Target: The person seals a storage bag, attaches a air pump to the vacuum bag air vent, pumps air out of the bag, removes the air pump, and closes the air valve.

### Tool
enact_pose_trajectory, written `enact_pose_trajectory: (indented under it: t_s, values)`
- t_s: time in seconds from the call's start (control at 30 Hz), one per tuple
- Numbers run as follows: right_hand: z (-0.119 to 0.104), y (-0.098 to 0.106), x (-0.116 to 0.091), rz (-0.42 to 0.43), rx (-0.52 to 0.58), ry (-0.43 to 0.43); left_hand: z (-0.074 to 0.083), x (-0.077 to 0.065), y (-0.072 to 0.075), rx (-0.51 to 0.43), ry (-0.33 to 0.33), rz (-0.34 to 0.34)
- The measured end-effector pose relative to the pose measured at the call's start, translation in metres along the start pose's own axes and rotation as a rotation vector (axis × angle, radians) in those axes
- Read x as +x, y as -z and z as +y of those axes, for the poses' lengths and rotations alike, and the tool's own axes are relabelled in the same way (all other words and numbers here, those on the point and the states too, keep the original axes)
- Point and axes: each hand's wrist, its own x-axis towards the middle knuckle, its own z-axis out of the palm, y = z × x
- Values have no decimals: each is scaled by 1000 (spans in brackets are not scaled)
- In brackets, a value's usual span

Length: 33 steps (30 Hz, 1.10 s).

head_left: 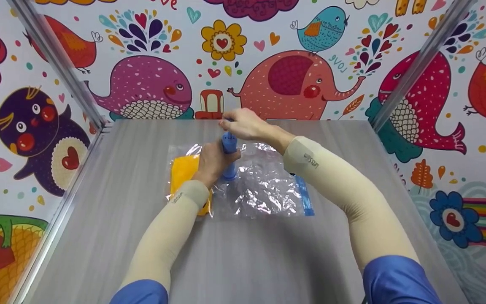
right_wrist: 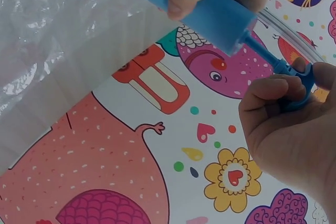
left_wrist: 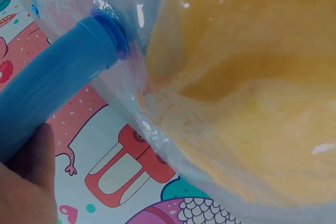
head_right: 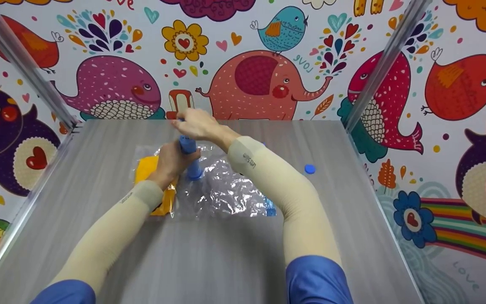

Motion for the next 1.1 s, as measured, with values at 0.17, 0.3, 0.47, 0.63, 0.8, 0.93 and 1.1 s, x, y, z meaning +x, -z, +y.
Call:
enact_pose_trajectory:
  t_s: [0.17, 0.3, 0.47, 0.63, 0.8, 0.93, 1.1]
  values:
    - [6, -10, 2, -14, -45, 19, -2, 1, -2, 34, -29, 20]
    - [11, -19, 3, -20, -54, 26, -3, 2, -3, 73, -52, 35]
    - [16, -28, 4, 26, -28, 43, -1, 3, -3, 92, -55, 36]
    - [19, -32, 4, 62, 4, 49, 0, 3, -2, 81, -39, 22]
    - [20, -32, 3, 62, 3, 38, 0, 3, -1, 77, -35, 7]
    - [20, -28, 3, 69, 9, 32, -1, 3, -1, 61, -31, -1]
    - [16, -20, 3, 100, 20, 55, -1, 3, 0, 51, -19, 2]
